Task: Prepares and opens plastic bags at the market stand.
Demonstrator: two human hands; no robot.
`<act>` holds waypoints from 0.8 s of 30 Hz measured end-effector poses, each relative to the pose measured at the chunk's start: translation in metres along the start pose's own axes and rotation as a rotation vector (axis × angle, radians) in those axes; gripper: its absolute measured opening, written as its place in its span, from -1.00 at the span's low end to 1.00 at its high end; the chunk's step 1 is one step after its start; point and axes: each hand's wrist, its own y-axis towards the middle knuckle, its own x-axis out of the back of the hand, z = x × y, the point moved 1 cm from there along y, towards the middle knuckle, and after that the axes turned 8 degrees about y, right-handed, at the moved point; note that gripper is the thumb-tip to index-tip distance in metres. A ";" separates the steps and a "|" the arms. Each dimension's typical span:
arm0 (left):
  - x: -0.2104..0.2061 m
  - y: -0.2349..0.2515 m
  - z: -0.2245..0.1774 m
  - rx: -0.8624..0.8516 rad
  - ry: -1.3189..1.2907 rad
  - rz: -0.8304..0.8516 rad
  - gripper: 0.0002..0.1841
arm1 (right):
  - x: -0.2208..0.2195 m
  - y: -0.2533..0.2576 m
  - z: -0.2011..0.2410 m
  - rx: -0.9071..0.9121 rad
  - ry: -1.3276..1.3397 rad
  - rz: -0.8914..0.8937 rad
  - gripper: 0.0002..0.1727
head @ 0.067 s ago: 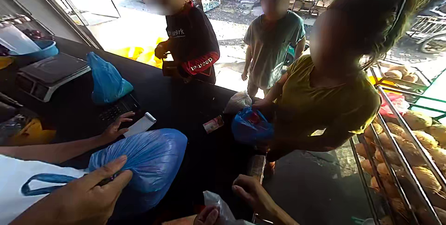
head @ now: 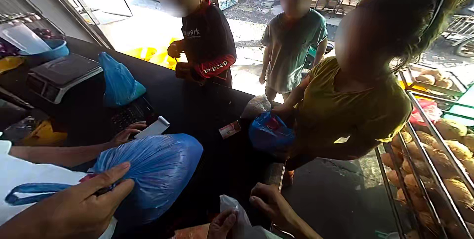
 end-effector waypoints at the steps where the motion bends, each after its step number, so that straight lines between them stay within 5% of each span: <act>1: 0.005 0.010 0.026 -0.056 -0.114 0.017 -0.84 | -0.001 -0.001 0.006 0.018 0.001 0.009 -0.72; 7: 0.006 0.028 0.025 -0.038 -0.252 0.112 -0.88 | -0.014 -0.003 0.026 0.045 -0.057 0.076 -0.72; 14: 0.007 0.028 0.017 -0.074 0.027 0.095 -0.83 | -0.023 0.003 0.020 -0.072 -0.253 0.118 -0.63; 24: -0.001 0.018 0.018 -0.056 -0.029 -0.146 -0.85 | -0.035 0.012 0.011 -0.037 -0.235 0.222 -0.77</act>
